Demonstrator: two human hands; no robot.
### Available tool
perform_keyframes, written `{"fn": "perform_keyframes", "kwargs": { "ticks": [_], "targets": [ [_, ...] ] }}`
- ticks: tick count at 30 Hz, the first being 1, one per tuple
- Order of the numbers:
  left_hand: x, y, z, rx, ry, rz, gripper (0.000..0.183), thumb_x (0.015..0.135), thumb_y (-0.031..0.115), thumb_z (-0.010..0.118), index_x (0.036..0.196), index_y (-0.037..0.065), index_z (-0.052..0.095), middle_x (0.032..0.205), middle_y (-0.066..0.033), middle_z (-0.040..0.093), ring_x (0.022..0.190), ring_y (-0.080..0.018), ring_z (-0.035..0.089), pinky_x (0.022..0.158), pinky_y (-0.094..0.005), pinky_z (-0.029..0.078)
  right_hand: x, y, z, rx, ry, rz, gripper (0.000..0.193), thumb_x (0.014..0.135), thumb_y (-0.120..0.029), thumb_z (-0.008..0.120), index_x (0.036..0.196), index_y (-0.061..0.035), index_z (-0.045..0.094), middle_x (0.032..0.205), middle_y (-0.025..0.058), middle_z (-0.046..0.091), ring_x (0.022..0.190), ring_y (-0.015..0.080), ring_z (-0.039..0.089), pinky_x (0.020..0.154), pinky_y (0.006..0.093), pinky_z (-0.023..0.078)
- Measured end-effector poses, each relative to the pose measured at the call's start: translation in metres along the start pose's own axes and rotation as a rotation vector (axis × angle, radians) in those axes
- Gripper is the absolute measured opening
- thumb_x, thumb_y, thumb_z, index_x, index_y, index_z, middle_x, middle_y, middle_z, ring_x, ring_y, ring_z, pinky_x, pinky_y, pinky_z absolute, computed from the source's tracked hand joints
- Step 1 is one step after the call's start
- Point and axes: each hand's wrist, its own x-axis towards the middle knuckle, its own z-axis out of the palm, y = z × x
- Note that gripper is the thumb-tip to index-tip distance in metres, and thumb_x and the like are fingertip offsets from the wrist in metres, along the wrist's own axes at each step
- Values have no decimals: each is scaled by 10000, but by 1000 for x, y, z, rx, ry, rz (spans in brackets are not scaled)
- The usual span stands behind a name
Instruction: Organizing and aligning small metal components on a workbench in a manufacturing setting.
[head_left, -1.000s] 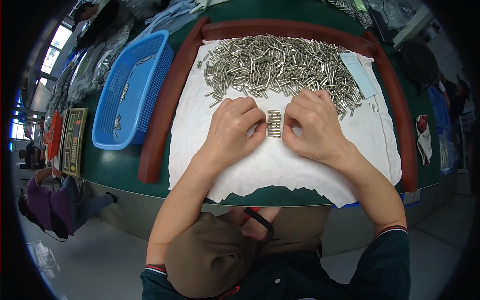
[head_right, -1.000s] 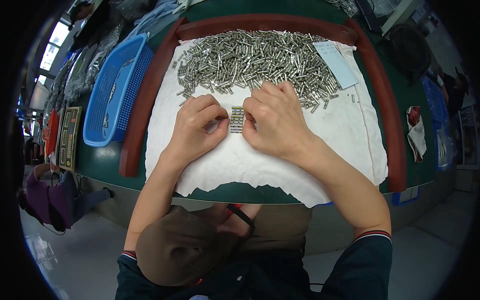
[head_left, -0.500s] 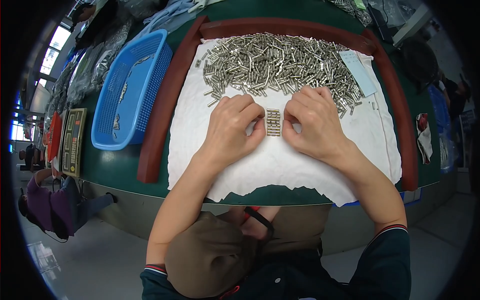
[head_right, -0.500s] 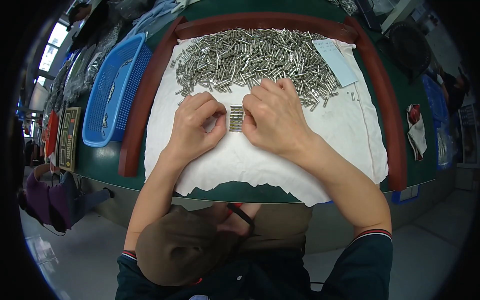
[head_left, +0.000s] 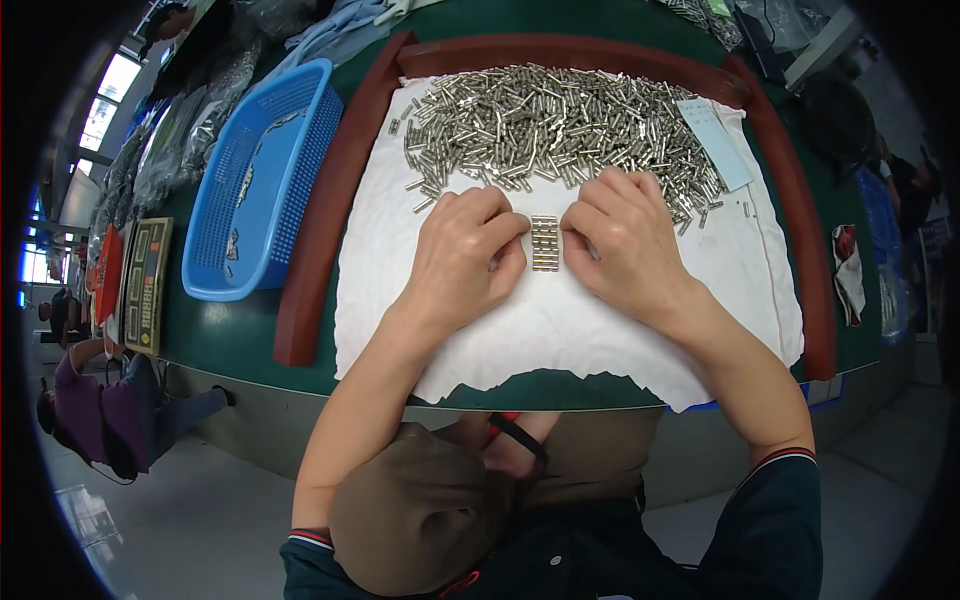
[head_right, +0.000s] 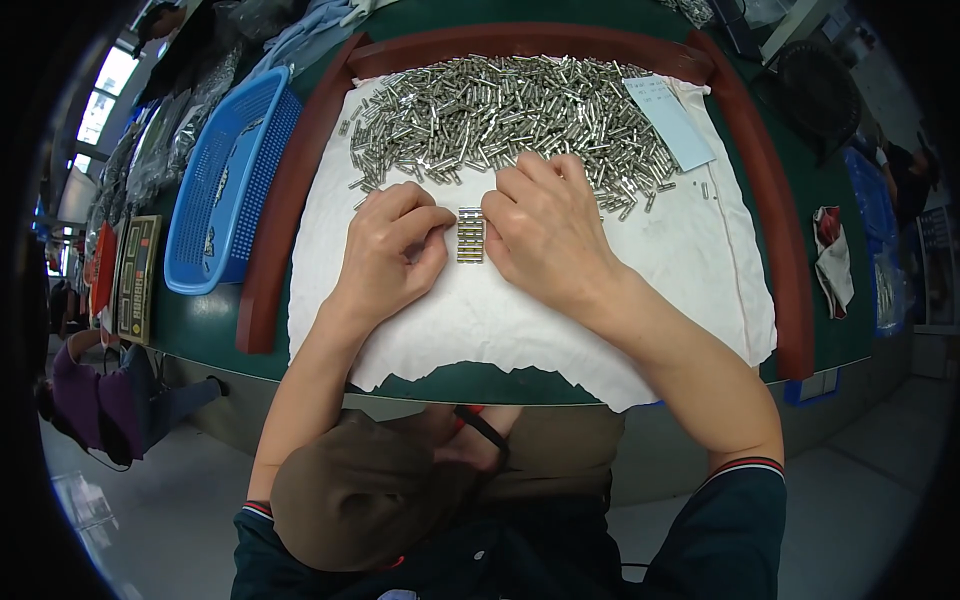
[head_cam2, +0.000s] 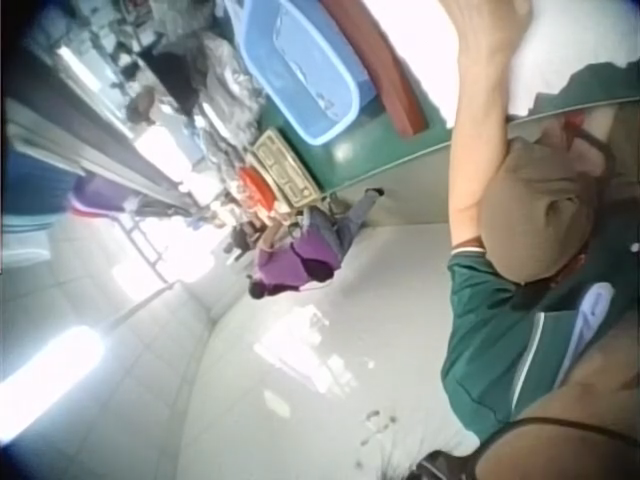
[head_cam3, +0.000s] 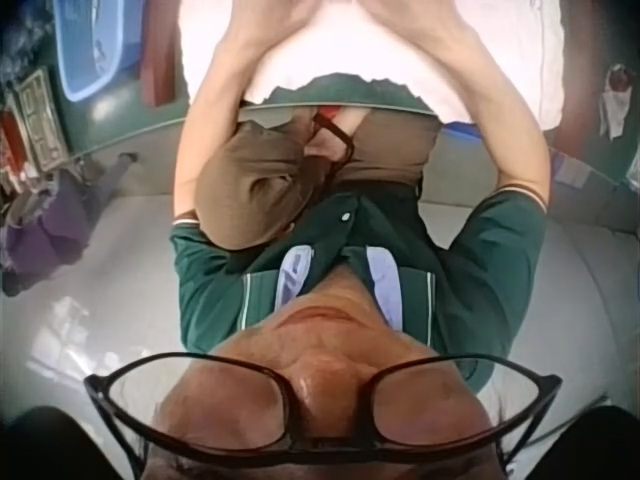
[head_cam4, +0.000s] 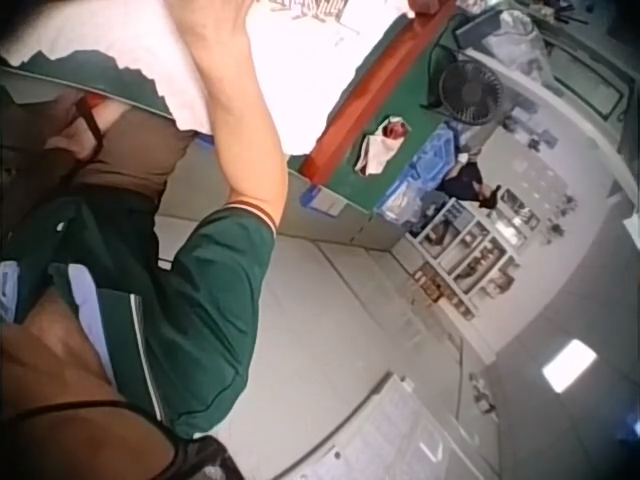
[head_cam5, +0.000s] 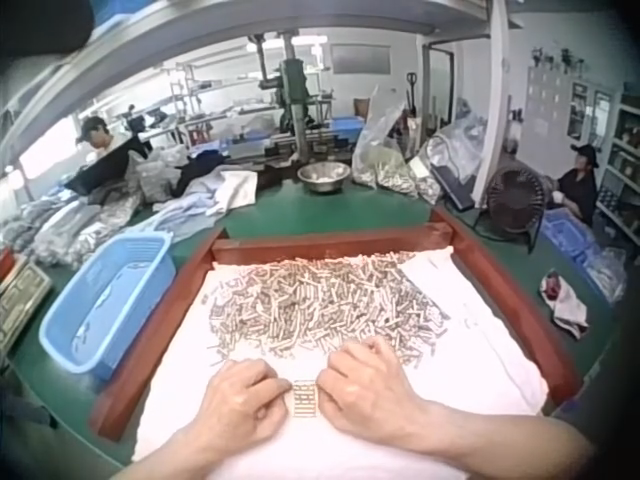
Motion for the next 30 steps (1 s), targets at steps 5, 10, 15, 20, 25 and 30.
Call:
{"fn": "perform_keyframes", "kwargs": {
  "ticks": [5,10,15,20,25,30],
  "targets": [
    [0,-1,2,1,12,-15,117,676,8,651,788,40,661,759,-62,561,678,-249,548,637,-374,401,0,0,1,-50,19,15,99,692,-38,695,754,-69,624,775,39,570,821,228,552,776,374,397],
    [-1,-1,1,-8,-7,-17,139,679,8,651,813,40,671,766,-63,568,686,-250,555,637,-376,404,0,0,3,-26,17,13,96,697,-40,697,750,-68,622,777,37,572,820,227,551,779,373,394],
    [0,-1,1,-2,22,-32,182,685,-13,637,856,36,680,791,-67,568,717,-253,559,649,-379,408,0,0,1,-35,27,23,100,700,-35,692,782,-62,642,787,40,571,827,226,548,776,374,390],
    [1,1,1,-21,-20,-10,281,685,-58,603,928,37,705,857,-76,581,770,-247,561,698,-373,421,0,-2,1,-41,2,22,134,699,-25,681,830,-51,691,805,36,568,847,220,542,769,367,385],
    [1,1,-2,-38,-65,5,333,670,-75,585,950,41,723,882,-67,596,774,-228,559,743,-363,420,1,-3,-2,5,-3,7,139,666,-19,677,795,-65,696,791,31,563,838,218,542,766,371,383],
    [2,3,-5,-79,-73,52,313,648,-80,590,894,59,723,862,-45,607,763,-215,559,709,-345,410,1,-4,-5,42,-29,0,138,637,-21,671,763,-73,688,773,29,559,819,215,542,756,375,380]
  ]
}}
